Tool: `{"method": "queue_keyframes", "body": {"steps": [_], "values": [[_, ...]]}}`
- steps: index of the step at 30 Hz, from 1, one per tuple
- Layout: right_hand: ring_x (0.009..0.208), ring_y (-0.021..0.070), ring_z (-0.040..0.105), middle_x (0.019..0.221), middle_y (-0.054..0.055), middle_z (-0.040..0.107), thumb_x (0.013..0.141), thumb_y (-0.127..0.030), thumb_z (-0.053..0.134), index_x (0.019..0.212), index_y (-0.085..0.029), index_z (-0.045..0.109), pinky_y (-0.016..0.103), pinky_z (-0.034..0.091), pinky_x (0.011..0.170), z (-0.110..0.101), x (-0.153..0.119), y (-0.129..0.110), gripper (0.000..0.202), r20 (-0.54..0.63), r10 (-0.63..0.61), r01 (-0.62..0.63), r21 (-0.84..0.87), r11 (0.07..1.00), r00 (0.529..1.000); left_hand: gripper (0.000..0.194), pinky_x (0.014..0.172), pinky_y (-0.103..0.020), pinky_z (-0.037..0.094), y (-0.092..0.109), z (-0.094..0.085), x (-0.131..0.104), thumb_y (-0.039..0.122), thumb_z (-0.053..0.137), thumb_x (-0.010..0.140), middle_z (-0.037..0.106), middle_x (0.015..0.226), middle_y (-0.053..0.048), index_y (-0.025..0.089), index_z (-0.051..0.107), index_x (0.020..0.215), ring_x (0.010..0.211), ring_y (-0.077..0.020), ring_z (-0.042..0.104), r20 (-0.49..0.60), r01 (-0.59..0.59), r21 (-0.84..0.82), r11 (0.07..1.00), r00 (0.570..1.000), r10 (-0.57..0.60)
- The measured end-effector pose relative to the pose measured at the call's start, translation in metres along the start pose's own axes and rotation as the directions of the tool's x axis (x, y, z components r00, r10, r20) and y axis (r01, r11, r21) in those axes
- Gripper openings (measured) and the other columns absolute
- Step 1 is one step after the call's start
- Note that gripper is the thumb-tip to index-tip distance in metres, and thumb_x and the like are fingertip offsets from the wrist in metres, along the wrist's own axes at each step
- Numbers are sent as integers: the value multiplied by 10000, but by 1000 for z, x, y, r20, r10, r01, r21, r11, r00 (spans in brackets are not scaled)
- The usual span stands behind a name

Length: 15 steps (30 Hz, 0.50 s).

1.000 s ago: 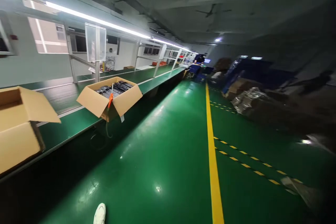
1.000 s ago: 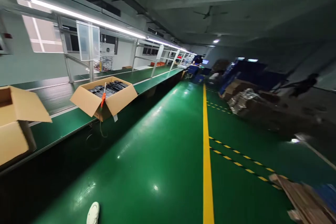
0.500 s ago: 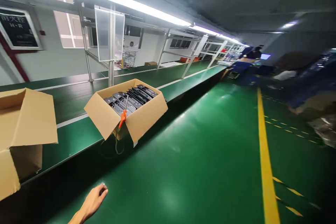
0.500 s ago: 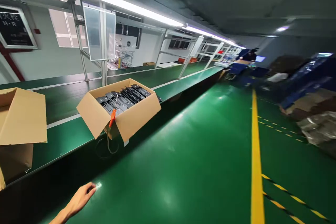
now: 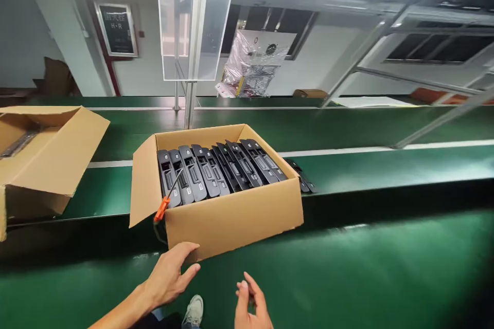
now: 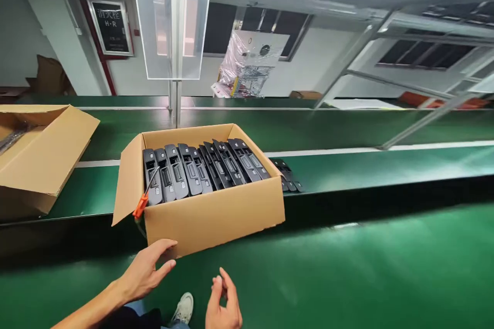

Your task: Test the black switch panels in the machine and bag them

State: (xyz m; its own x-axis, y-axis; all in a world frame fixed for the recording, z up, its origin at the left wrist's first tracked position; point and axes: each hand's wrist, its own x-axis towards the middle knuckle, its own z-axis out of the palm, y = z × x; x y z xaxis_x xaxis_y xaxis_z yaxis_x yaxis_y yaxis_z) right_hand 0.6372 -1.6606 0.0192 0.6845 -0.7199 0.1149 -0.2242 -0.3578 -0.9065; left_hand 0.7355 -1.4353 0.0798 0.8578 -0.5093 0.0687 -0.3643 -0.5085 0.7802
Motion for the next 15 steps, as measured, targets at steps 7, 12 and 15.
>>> {"method": "queue_keyframes", "body": {"steps": [7, 12, 15], "values": [[752, 240, 768, 901, 140, 809, 1041, -586, 546, 1057, -146, 809, 359, 625, 812, 4, 132, -62, 513, -64, -477, 474, -59, 879, 877, 384, 1074, -391, 602, -9, 16, 37, 351, 482, 1033, 781, 1321, -99, 219, 731, 1294, 1207, -257, 754, -193, 201, 214, 956, 968, -160], [824, 245, 730, 937, 147, 791, 1068, -487, 533, 1066, -146, 786, 391, 591, 864, 19, 213, -92, 425, -112, -616, 596, -168, 785, 780, 450, 913, -356, 645, -10, 21, 55, 418, 414, 1072, 852, 1021, -66, 257, 834, 1045, 963, -273, 821, -206, 384, 215, 898, 917, -343], [975, 287, 711, 1041, 174, 779, 1051, -556, 529, 1174, -134, 757, 455, 558, 964, 26, 270, -109, 495, 10, -648, 627, -267, 732, 761, 480, 920, -417, 649, -11, 21, 58, 430, 401, 1063, 856, 1019, -62, 290, 858, 1021, 1029, -332, 812, -127, 481, 212, 851, 876, -464]]}}
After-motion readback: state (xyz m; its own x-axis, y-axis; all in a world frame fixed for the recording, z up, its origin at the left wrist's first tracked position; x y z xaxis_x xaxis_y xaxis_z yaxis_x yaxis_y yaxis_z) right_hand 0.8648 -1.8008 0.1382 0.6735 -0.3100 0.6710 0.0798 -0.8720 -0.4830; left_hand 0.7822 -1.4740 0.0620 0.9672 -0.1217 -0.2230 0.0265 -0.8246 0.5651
